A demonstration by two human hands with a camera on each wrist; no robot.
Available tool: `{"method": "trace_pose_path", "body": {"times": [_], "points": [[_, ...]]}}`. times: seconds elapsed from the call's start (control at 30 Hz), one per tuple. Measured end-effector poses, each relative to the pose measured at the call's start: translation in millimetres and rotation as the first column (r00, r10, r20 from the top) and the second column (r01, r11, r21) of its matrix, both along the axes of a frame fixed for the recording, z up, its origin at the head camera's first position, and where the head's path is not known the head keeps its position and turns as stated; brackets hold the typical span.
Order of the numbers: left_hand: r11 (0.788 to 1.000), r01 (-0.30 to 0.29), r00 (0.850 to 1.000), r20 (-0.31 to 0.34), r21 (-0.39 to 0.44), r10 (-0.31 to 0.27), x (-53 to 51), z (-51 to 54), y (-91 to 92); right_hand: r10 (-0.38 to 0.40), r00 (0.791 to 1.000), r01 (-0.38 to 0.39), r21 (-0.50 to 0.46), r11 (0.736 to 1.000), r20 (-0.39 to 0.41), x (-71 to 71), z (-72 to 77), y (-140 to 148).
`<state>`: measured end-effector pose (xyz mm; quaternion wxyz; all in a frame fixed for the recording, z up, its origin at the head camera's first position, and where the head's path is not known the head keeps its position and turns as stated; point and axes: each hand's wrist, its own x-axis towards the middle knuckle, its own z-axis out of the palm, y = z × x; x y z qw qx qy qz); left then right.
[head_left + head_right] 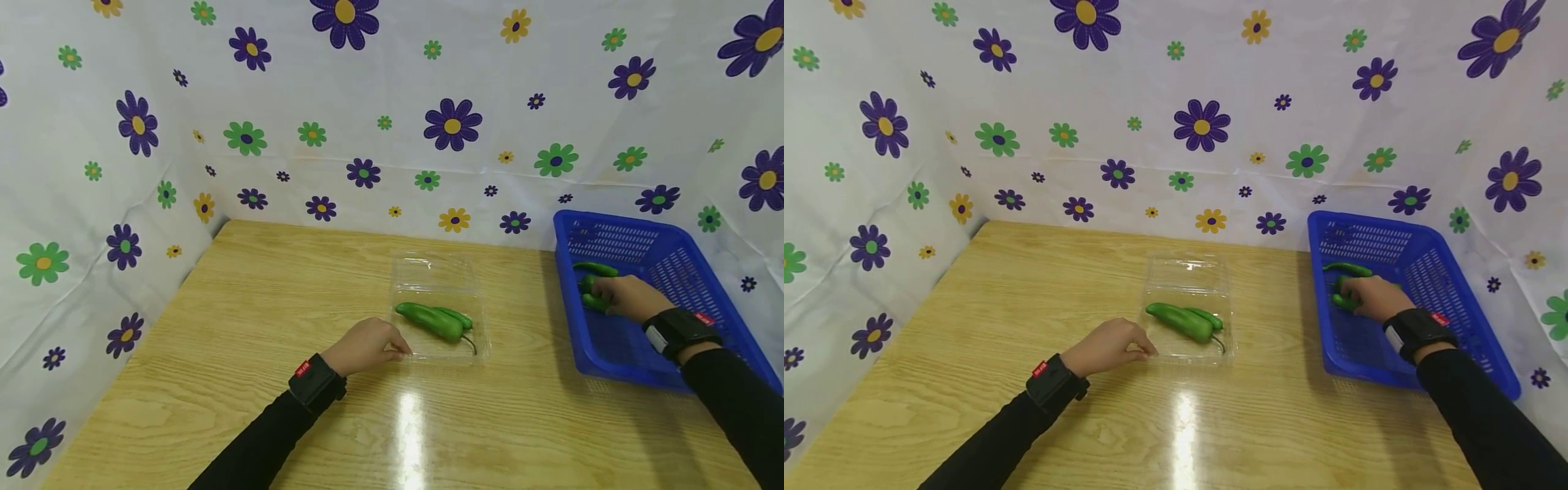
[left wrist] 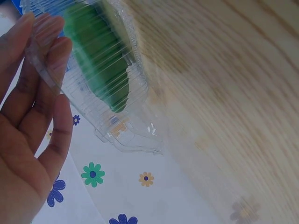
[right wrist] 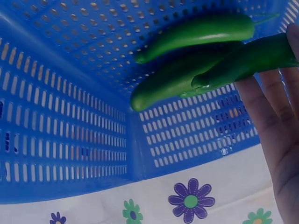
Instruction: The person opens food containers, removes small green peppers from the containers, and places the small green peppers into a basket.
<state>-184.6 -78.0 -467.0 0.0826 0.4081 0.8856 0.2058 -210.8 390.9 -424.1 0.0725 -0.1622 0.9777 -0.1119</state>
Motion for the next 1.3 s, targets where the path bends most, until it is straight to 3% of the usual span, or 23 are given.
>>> {"method": "trace_pose_path", "body": {"times": [0.23, 0.47, 0.83, 1.3], "points": [[1.0, 0.001, 1.0, -0.014, -0.004, -0.001, -0.1, -0.5, 0.1, -0.003, 0.998, 0.0, 0.04, 0.999, 0.058, -2.8, -7.5, 3.4], [1.0, 0.001, 1.0, -0.004, 0.003, -0.001, 1.2, 1.1, -0.2, 0.06, 0.997, -0.062, 0.053, 0.997, 0.037, -5.2, -18.8, 5.6], [1.0, 0.007, 1.0, -0.009, 0.019, -0.007, 0.6, 0.1, -0.7, 0.078, 0.996, -0.079, 0.037, 0.996, 0.037, -10.3, -30.3, 8.0], [0.999, 0.008, 1.0, -0.008, 0.032, -0.007, 1.6, 1.3, -1.1, 0.043, 0.995, -0.051, 0.08, 0.995, 0.092, -12.5, -33.0, 4.7]]}}
